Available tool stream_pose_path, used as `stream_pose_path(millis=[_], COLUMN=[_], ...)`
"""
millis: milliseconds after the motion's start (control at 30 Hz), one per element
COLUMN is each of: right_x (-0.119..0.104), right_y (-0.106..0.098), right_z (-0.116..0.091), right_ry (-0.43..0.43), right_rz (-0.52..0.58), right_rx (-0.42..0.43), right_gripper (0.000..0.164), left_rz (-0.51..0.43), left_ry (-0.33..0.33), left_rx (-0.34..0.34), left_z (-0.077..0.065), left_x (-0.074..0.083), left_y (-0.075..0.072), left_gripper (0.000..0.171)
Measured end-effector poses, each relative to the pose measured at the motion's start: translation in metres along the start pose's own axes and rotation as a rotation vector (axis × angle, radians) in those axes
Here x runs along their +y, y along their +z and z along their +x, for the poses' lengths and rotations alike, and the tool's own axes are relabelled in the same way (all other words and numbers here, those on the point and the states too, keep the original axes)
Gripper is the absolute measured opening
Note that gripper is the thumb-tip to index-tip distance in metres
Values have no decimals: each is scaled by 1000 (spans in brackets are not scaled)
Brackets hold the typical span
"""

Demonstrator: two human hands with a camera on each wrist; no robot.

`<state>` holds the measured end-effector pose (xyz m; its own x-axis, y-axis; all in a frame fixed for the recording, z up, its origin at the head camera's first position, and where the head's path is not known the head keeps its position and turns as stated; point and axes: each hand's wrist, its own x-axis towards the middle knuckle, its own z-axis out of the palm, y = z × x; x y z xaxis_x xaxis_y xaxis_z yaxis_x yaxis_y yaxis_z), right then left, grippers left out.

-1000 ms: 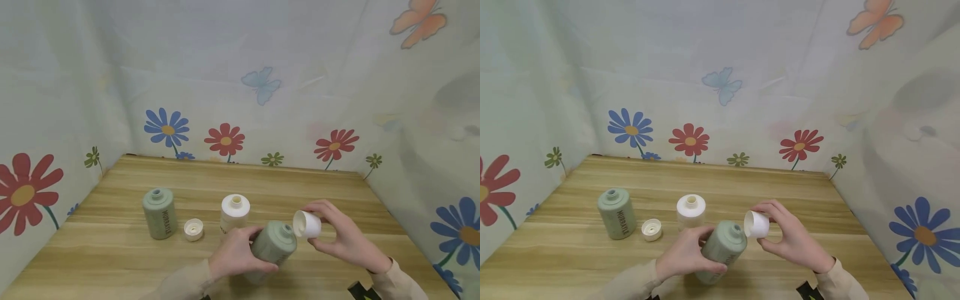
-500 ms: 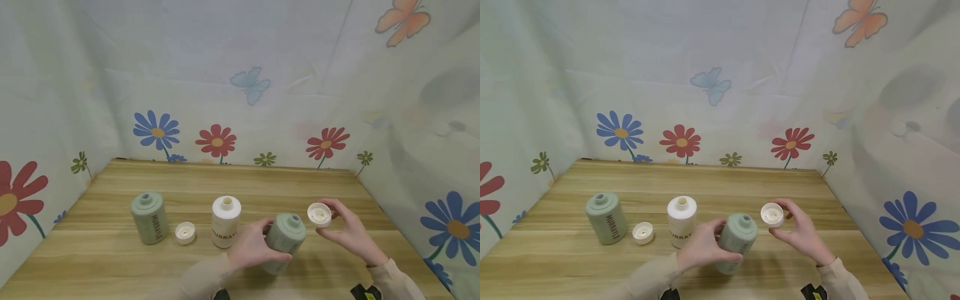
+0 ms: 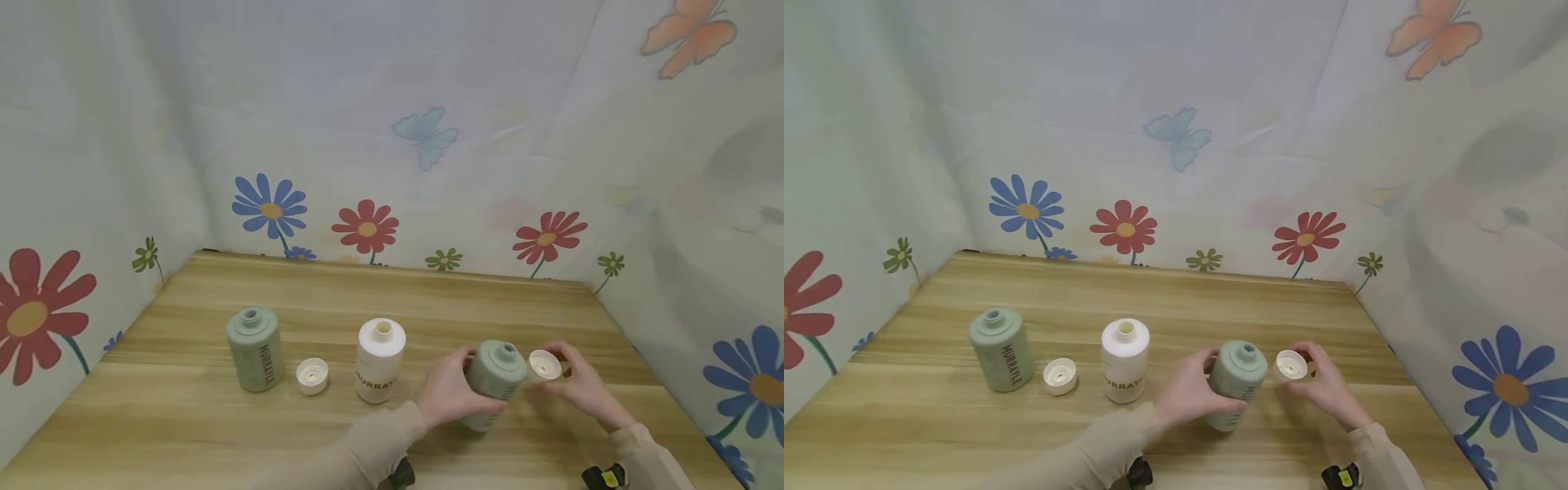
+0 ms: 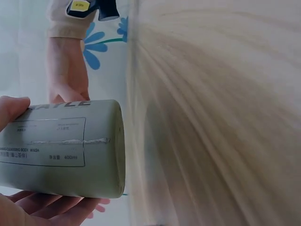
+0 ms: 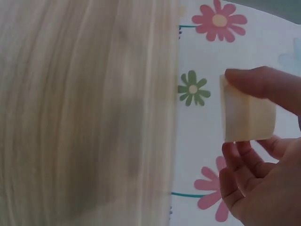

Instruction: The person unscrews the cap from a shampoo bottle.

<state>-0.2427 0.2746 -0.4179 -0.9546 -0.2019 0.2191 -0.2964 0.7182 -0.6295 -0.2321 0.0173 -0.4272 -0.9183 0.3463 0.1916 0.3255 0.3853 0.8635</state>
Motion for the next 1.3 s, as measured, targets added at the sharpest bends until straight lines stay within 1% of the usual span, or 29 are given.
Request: stream_pose_path(millis=[133, 233, 300, 500, 633, 867, 933, 1033, 1100, 1300], right_x=[13, 19, 21, 22, 20, 18, 18, 19, 19, 20], right_y=[-1, 0, 1, 1, 1, 4, 4, 6, 9, 15], right_z=[-1, -2, -2, -5, -7, -5, -6, -7, -6, -4], right_ry=[61, 96, 106, 101, 85, 39, 43, 41, 46, 11], right_rz=[10, 10, 17, 29, 29, 43, 40, 24, 4, -25], right_rx=[-60, -118, -138, -174, -205, -227, -245, -274, -289, -289], right_gripper=[59, 60, 59, 59, 61, 58, 62, 66, 69, 66], left_rz=[-4, -5, -18, -65, -110, -160, -167, -156, -152, -103], left_ry=[1, -16, -31, -63, -64, -39, -43, -47, -61, -92], left_rx=[13, 39, 52, 68, 69, 94, 97, 98, 92, 73], left_z=[8, 11, 13, 18, 18, 19, 19, 19, 18, 17], left_x=[4, 5, 5, 5, 6, 6, 6, 6, 6, 6], left_y=[14, 22, 25, 35, 40, 43, 43, 43, 42, 40], left_gripper=[73, 73, 73, 75, 75, 74, 75, 74, 75, 80])
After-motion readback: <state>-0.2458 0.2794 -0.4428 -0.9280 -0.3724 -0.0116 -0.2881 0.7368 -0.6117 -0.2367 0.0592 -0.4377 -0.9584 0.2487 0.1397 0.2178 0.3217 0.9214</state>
